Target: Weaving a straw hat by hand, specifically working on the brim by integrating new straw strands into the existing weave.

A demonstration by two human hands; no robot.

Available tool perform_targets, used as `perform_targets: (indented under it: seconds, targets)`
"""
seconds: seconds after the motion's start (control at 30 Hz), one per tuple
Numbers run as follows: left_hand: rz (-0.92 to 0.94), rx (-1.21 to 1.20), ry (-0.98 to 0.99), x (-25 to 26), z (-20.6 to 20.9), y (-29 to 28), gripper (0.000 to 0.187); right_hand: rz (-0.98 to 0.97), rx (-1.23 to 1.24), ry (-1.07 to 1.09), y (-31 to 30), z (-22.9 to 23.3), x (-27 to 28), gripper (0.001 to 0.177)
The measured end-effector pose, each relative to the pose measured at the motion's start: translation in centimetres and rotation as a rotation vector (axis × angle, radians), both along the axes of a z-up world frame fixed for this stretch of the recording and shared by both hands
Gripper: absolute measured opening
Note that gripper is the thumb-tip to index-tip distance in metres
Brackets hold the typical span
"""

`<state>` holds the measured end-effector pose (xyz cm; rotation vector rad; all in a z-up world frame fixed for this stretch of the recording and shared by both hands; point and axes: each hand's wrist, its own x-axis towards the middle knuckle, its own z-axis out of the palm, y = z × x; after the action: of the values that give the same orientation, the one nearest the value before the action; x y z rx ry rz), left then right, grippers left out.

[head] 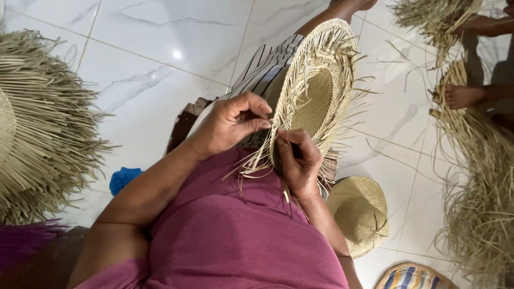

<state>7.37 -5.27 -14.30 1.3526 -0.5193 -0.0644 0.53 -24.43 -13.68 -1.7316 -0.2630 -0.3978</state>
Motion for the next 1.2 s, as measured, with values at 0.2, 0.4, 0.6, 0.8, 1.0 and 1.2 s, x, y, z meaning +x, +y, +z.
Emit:
perform_targets:
  seconds: [0.2,0.4,0.6,0.8,1.0,1.2]
  targets:
    - [-0.051,0.033,-0.015,0.0,1.7,0.5,0.029,-0.007,0.033,-0.013,-0.8,-0.9,-0.2,0.015]
    - [-0.048,0.046,0.007,0.1,1.3,0.5,0.032,0.017,0.009,0.002,-0.9,-0.6,-0.1,0.015]
    - [-0.049,0.081,0.017,-0.1,1.9,0.9,0.033,-0.015,0.021,-0.001,-0.5,-0.6,-0.3,0.013]
    - [-0.049,0.097,0.029,-0.2,2.3,0.9,0.034,-0.017,-0.003,-0.004,-0.4,0.0,-0.1,0.012]
    - [-0.039,0.098,0.048,-0.1,2.4,0.8,0.032,-0.017,-0.04,-0.008,-0.3,0.2,0.0,0.013]
    - [-0.044,0.132,0.007,0.3,2.3,0.6,0.031,0.005,-0.093,-0.014,-1.3,-0.7,0.0,0.018]
